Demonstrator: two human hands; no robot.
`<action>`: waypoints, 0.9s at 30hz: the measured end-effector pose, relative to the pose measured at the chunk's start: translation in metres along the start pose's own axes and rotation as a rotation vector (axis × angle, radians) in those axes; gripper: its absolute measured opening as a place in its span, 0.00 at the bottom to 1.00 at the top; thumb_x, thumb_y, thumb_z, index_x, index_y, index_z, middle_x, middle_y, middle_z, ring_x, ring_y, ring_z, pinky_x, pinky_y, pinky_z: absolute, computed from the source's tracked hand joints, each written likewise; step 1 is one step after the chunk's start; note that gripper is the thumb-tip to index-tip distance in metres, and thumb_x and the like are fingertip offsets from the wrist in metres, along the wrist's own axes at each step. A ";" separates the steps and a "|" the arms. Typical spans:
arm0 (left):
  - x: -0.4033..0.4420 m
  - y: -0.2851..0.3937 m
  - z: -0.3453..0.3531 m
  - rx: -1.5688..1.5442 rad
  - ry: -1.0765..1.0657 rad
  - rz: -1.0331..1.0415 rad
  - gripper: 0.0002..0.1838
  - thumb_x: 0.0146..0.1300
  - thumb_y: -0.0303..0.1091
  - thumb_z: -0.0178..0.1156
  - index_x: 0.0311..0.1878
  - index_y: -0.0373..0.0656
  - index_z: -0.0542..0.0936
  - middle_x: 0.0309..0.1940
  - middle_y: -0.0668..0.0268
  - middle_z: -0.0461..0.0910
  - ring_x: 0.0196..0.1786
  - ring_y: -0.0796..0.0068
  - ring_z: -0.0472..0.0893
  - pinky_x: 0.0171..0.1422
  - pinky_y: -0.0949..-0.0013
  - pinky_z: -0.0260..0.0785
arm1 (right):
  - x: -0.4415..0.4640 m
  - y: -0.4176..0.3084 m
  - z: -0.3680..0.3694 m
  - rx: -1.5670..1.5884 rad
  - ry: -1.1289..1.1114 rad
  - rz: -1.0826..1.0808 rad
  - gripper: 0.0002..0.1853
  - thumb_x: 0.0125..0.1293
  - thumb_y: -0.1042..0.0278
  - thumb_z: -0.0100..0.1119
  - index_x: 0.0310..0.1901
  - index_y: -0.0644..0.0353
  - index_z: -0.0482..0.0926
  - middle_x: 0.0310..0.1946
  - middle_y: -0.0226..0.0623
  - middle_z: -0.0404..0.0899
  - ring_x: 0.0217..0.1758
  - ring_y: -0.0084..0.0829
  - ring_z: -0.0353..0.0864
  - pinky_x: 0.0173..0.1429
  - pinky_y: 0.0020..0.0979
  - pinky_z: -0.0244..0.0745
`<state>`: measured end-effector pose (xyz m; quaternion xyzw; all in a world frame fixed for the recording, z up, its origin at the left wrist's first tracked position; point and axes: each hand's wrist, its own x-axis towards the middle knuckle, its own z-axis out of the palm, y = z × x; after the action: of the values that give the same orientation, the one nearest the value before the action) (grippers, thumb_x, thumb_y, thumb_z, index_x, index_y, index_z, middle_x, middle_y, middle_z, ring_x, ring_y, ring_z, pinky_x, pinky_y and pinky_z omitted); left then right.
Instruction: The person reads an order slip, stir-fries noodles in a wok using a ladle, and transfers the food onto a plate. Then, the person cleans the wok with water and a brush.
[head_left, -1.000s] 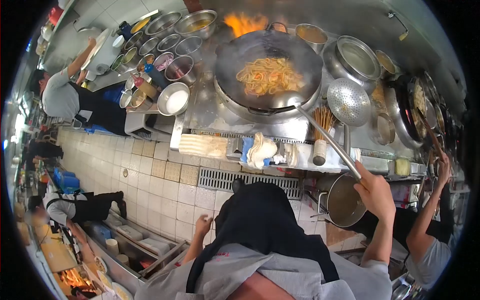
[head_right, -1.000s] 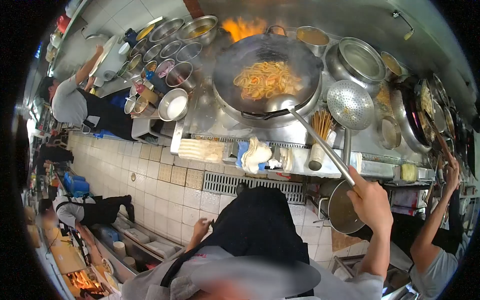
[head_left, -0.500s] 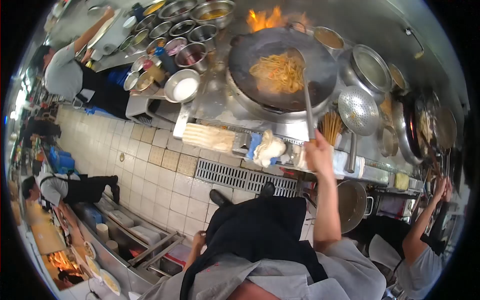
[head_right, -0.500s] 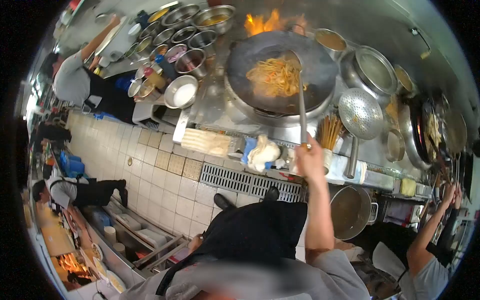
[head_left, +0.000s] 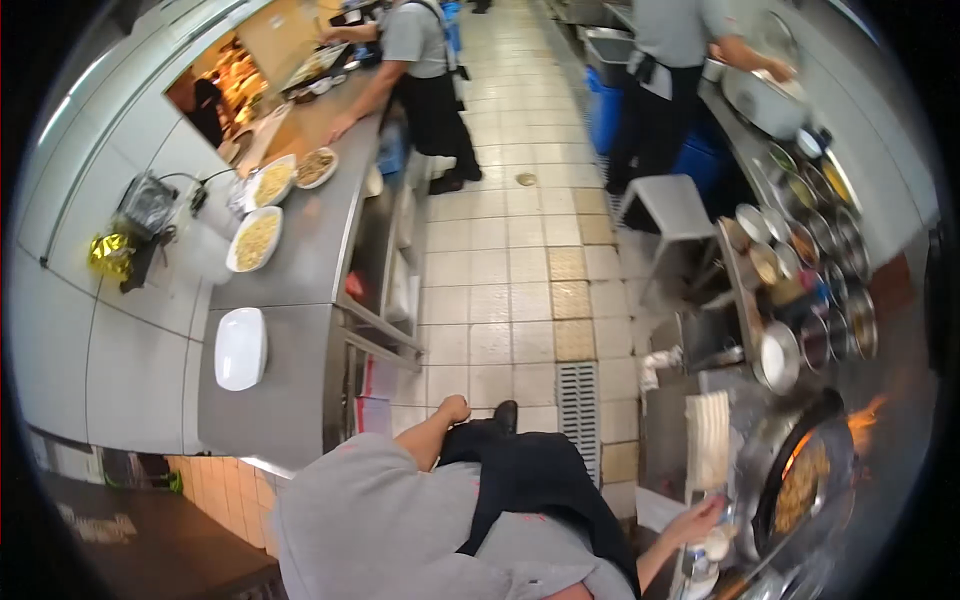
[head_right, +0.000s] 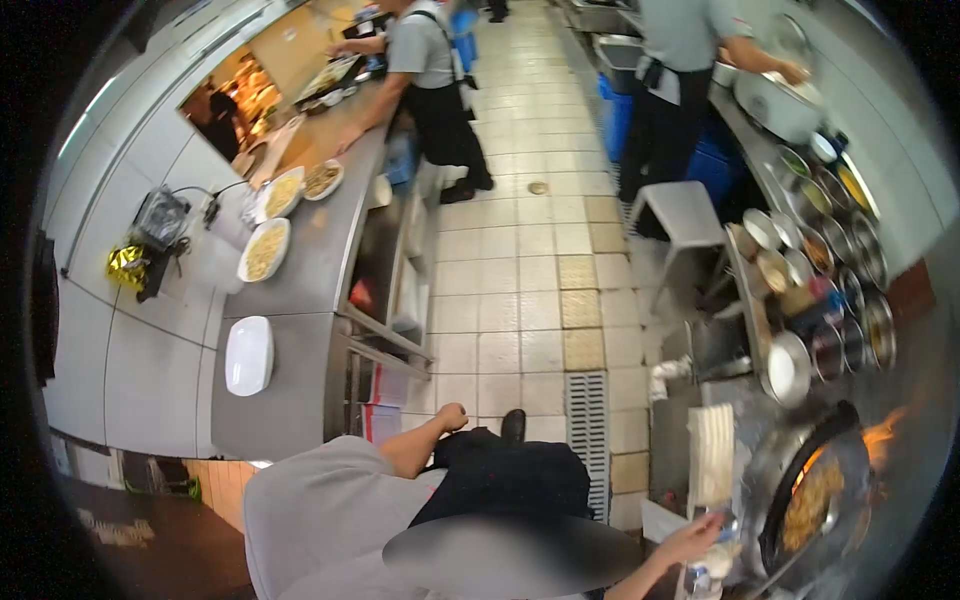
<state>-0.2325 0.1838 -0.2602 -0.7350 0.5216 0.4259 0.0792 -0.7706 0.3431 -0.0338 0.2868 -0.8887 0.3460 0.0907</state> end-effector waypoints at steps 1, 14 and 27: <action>0.003 -0.004 -0.015 -0.053 -0.010 -0.092 0.17 0.49 0.35 0.57 0.38 0.34 0.84 0.39 0.45 0.82 0.45 0.48 0.82 0.52 0.58 0.75 | -0.029 0.010 0.037 0.081 -0.021 -0.082 0.17 0.72 0.62 0.50 0.46 0.72 0.78 0.40 0.54 0.80 0.41 0.49 0.78 0.48 0.39 0.73; 0.083 -0.001 -0.071 0.058 -0.037 -0.004 0.17 0.47 0.35 0.59 0.39 0.35 0.83 0.42 0.44 0.81 0.49 0.46 0.81 0.53 0.54 0.74 | -0.118 -0.066 0.224 -0.003 -1.021 0.285 0.17 0.69 0.62 0.47 0.33 0.68 0.79 0.23 0.48 0.77 0.26 0.44 0.76 0.33 0.39 0.71; 0.233 0.131 -0.185 -0.127 0.088 0.058 0.21 0.50 0.42 0.61 0.44 0.37 0.82 0.38 0.48 0.83 0.45 0.50 0.82 0.52 0.57 0.73 | 0.055 -0.176 0.359 0.348 -1.029 0.309 0.21 0.66 0.60 0.48 0.21 0.66 0.78 0.12 0.40 0.75 0.13 0.31 0.74 0.19 0.32 0.67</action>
<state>-0.2197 -0.1413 -0.2670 -0.7412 0.5175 0.4275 -0.0030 -0.7018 -0.0255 -0.1823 0.2956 -0.7800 0.3122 -0.4547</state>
